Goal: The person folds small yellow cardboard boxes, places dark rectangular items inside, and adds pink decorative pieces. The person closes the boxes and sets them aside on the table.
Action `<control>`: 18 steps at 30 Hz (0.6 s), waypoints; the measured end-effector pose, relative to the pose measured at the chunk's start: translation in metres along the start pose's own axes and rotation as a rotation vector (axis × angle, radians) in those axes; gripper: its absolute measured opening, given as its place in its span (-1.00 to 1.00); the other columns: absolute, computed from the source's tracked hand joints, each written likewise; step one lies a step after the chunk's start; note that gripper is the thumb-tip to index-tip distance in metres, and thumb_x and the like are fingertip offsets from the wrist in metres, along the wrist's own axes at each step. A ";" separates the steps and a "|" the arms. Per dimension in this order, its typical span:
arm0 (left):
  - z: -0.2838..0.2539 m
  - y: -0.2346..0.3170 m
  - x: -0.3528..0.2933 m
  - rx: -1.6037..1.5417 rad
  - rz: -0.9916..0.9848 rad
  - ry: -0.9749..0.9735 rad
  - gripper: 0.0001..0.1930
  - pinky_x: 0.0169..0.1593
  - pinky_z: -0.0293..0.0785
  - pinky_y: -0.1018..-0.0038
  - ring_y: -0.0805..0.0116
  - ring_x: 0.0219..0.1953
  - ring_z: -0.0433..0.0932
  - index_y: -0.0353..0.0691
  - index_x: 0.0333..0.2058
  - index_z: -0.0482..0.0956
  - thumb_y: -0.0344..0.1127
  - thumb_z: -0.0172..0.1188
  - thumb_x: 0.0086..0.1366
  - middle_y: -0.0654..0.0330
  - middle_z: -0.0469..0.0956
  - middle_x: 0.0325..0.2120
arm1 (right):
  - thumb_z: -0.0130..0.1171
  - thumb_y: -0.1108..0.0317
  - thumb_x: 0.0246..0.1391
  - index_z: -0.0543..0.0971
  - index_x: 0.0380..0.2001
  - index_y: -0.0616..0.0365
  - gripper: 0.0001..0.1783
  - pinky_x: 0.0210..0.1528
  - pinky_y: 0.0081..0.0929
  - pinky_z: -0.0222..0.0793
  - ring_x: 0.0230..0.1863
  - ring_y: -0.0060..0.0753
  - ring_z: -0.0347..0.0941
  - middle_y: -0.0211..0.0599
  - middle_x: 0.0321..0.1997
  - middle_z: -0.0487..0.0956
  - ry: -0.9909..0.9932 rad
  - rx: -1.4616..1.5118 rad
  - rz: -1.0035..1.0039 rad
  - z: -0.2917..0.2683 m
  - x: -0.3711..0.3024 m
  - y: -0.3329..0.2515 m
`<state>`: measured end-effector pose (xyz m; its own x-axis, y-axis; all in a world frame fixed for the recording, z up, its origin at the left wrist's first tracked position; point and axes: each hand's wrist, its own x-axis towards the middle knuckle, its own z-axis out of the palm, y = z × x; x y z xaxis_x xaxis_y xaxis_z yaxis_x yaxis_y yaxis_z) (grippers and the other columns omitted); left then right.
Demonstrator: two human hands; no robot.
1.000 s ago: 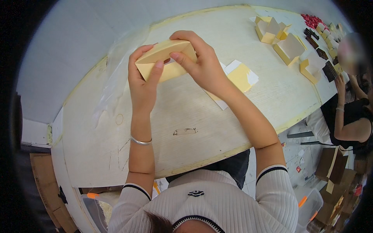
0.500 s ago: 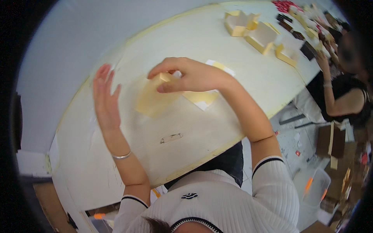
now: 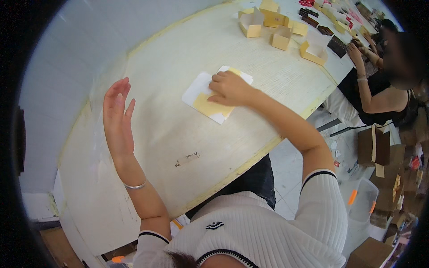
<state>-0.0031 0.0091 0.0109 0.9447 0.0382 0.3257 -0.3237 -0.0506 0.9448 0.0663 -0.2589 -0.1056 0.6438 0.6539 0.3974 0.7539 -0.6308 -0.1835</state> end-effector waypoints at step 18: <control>0.056 -0.048 -0.018 0.201 0.076 -0.205 -0.02 0.19 0.11 0.22 0.14 0.19 0.10 -0.17 0.24 -0.29 -0.36 0.28 0.01 -0.04 0.01 0.15 | 0.09 0.33 -0.02 0.36 -0.77 0.14 -0.68 -0.57 -0.47 0.02 -0.77 -0.45 0.11 -0.38 -0.81 0.30 0.573 0.036 0.189 -0.037 0.079 -0.080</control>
<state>-0.0017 -0.0455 -0.0420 0.9159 -0.1743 0.3617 -0.3960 -0.2432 0.8855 0.0516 -0.1726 -0.0260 0.6017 0.1965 0.7742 0.6436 -0.6932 -0.3243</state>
